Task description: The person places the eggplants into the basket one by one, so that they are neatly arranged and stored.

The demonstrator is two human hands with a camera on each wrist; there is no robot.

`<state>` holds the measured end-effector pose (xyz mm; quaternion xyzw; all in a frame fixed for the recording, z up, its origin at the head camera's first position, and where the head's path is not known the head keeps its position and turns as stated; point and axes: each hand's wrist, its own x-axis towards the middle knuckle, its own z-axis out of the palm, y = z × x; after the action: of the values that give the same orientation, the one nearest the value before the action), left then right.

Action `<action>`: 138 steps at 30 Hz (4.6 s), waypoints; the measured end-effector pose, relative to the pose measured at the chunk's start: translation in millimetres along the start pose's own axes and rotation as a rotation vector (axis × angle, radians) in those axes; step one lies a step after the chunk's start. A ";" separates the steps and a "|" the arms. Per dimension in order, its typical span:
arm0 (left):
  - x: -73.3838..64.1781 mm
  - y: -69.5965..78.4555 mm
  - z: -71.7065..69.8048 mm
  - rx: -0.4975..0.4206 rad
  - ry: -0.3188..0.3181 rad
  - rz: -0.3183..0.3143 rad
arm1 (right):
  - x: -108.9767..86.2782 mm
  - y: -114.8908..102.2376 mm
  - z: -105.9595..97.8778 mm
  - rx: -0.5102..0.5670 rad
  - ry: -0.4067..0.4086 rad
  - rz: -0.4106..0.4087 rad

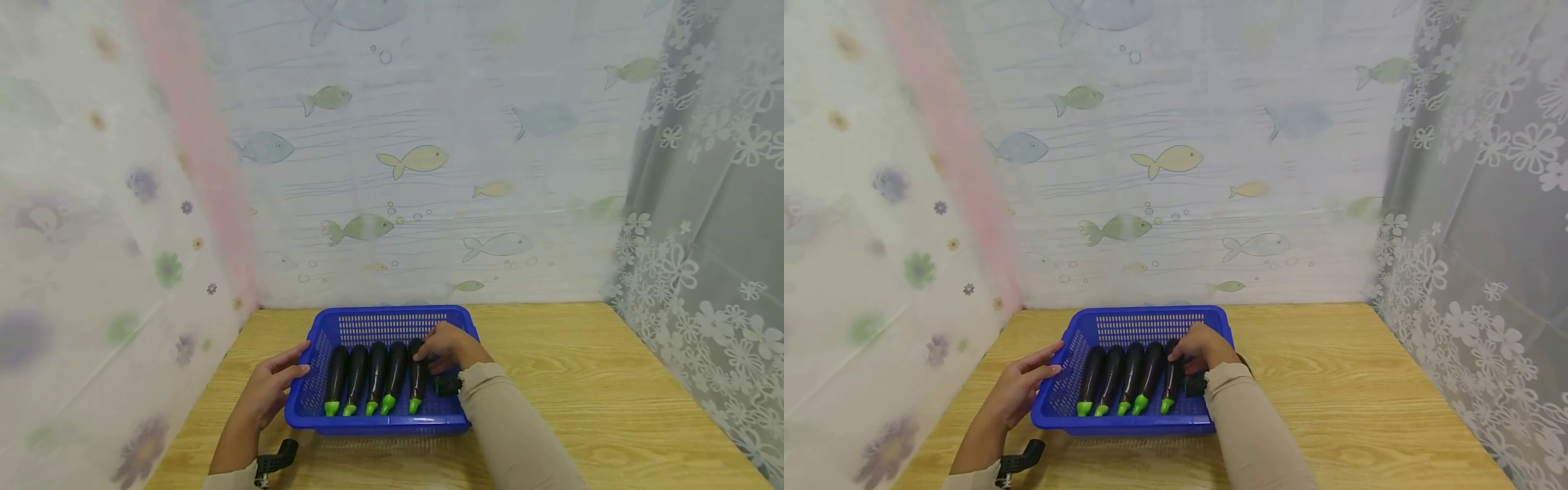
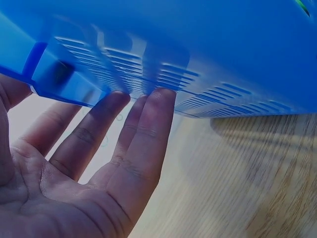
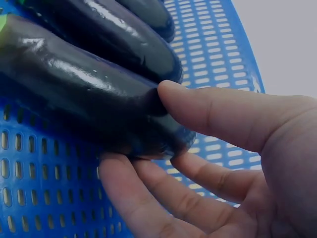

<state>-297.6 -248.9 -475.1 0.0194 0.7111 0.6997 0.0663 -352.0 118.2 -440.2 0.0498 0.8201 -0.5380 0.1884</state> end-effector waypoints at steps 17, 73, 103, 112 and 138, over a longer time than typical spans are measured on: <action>0.1 -1.1 0.0 0.003 0.010 -0.008 | -2.0 1.3 1.3 -0.031 -0.015 0.029; 1.3 -0.9 -1.7 -0.003 0.005 -0.009 | -16.9 -20.3 -11.0 -0.093 0.083 -0.129; -0.4 0.1 -1.3 -0.010 0.007 -0.009 | -71.1 -4.8 -73.4 -0.079 0.111 -0.320; -0.2 1.0 -0.4 -0.004 0.007 -0.003 | -77.5 17.3 -91.2 -0.062 0.176 -0.315; -0.9 0.6 -0.3 -0.004 0.003 0.013 | -85.0 83.0 -115.9 0.002 0.141 -0.197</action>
<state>-296.7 -249.3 -474.5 0.0229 0.7098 0.7015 0.0607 -279.5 267.5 -440.5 0.0068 0.8316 -0.5501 0.0765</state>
